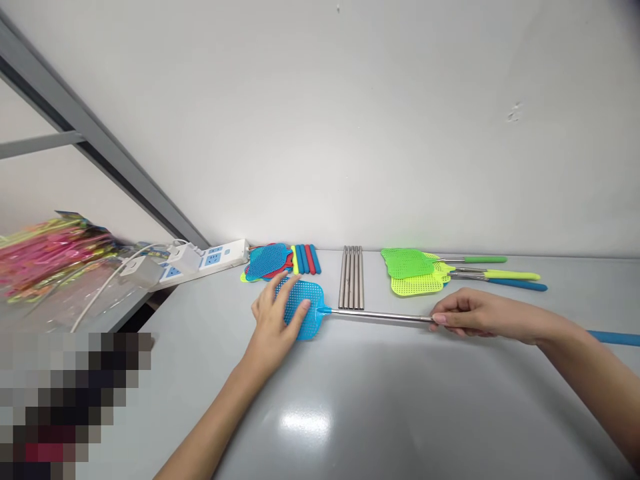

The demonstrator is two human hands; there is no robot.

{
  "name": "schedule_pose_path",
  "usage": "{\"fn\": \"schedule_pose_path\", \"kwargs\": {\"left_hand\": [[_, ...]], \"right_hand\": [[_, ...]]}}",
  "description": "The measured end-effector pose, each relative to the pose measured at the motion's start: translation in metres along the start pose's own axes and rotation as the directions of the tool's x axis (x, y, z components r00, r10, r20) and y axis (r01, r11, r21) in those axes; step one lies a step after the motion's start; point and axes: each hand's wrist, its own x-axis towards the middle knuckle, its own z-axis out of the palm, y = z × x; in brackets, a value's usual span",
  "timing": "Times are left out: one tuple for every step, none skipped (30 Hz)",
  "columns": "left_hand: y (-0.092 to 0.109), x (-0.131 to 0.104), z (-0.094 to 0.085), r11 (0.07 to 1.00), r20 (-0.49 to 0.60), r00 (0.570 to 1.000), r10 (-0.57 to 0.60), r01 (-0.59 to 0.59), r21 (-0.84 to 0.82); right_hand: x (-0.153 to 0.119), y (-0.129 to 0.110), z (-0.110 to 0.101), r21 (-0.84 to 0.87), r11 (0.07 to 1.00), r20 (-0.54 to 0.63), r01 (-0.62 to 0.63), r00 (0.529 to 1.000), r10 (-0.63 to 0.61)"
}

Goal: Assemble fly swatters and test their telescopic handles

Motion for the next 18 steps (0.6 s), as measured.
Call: {"fn": "schedule_pose_path", "kwargs": {"left_hand": [[-0.003, 0.002, 0.000, 0.994, -0.039, 0.996, -0.084, 0.081, -0.071], [-0.006, 0.004, -0.001, 0.971, -0.058, 0.982, -0.182, 0.171, -0.165], [-0.009, 0.006, -0.001, 0.923, -0.049, 0.955, -0.293, 0.269, -0.276], [-0.011, 0.008, -0.002, 0.843, 0.004, 0.914, -0.407, 0.377, -0.383], [-0.012, 0.009, -0.003, 0.742, 0.097, 0.866, -0.491, 0.474, -0.475], [-0.012, 0.010, -0.004, 0.631, 0.217, 0.819, -0.532, 0.554, -0.543], [-0.011, 0.011, -0.004, 0.529, 0.334, 0.777, -0.533, 0.614, -0.585], [-0.009, 0.010, -0.004, 0.449, 0.423, 0.748, -0.511, 0.652, -0.611], [-0.007, 0.010, -0.002, 0.394, 0.477, 0.733, -0.486, 0.670, -0.629], [-0.005, 0.009, -0.001, 0.362, 0.494, 0.727, -0.477, 0.675, -0.644], [-0.003, 0.007, 0.002, 0.346, 0.487, 0.726, -0.485, 0.671, -0.656], [-0.001, 0.005, 0.004, 0.345, 0.463, 0.728, -0.506, 0.663, -0.665], [0.000, 0.003, 0.007, 0.350, 0.438, 0.731, -0.523, 0.653, -0.672], [0.001, 0.002, 0.009, 0.360, 0.415, 0.736, -0.534, 0.642, -0.677], [0.002, 0.000, 0.011, 0.374, 0.392, 0.745, -0.540, 0.630, -0.681], [0.002, -0.002, 0.013, 0.393, 0.364, 0.755, -0.546, 0.614, -0.684], [0.002, -0.003, 0.015, 0.417, 0.333, 0.765, -0.552, 0.598, -0.685], [0.003, -0.004, 0.016, 0.441, 0.302, 0.774, -0.556, 0.583, -0.683]], "right_hand": [[0.000, -0.001, 0.000, 0.004, 1.000, -0.001, 0.002, 1.000, -0.002], [0.000, -0.001, 0.000, 0.007, 1.000, 0.000, 0.006, 1.000, -0.006], [0.000, -0.001, 0.000, 0.009, 1.000, 0.002, 0.012, 1.000, -0.012], [0.000, -0.001, 0.000, 0.011, 1.000, 0.003, 0.019, 1.000, -0.019], [0.000, 0.000, 0.000, 0.011, 1.000, 0.003, 0.026, 1.000, -0.026], [0.000, 0.001, 0.000, 0.008, 1.000, 0.000, 0.029, 1.000, -0.029], [0.001, 0.003, 0.000, 0.004, 1.000, -0.003, 0.024, 1.000, -0.024], [0.001, 0.005, -0.001, -0.002, 1.000, -0.007, 0.012, 1.000, -0.012], [0.002, 0.007, -0.001, -0.007, 1.000, -0.015, -0.006, 1.000, 0.006], [0.002, 0.009, -0.001, -0.012, 1.000, -0.021, -0.026, 0.999, 0.026], [0.003, 0.011, -0.001, -0.015, 0.999, -0.026, -0.043, 0.999, 0.042], [0.004, 0.012, -0.001, -0.015, 0.998, -0.029, -0.053, 0.998, 0.052], [0.005, 0.013, 0.000, -0.014, 0.998, -0.030, -0.056, 0.998, 0.056], [0.005, 0.014, 0.000, -0.011, 0.998, -0.028, -0.056, 0.998, 0.056], [0.006, 0.015, 0.000, -0.008, 0.999, -0.024, -0.052, 0.998, 0.052], [0.007, 0.015, 0.000, -0.008, 0.999, -0.020, -0.047, 0.999, 0.047], [0.007, 0.015, 0.000, -0.010, 0.999, -0.017, -0.043, 0.999, 0.042], [0.008, 0.015, 0.001, -0.012, 0.999, -0.013, -0.039, 0.999, 0.039]]}}
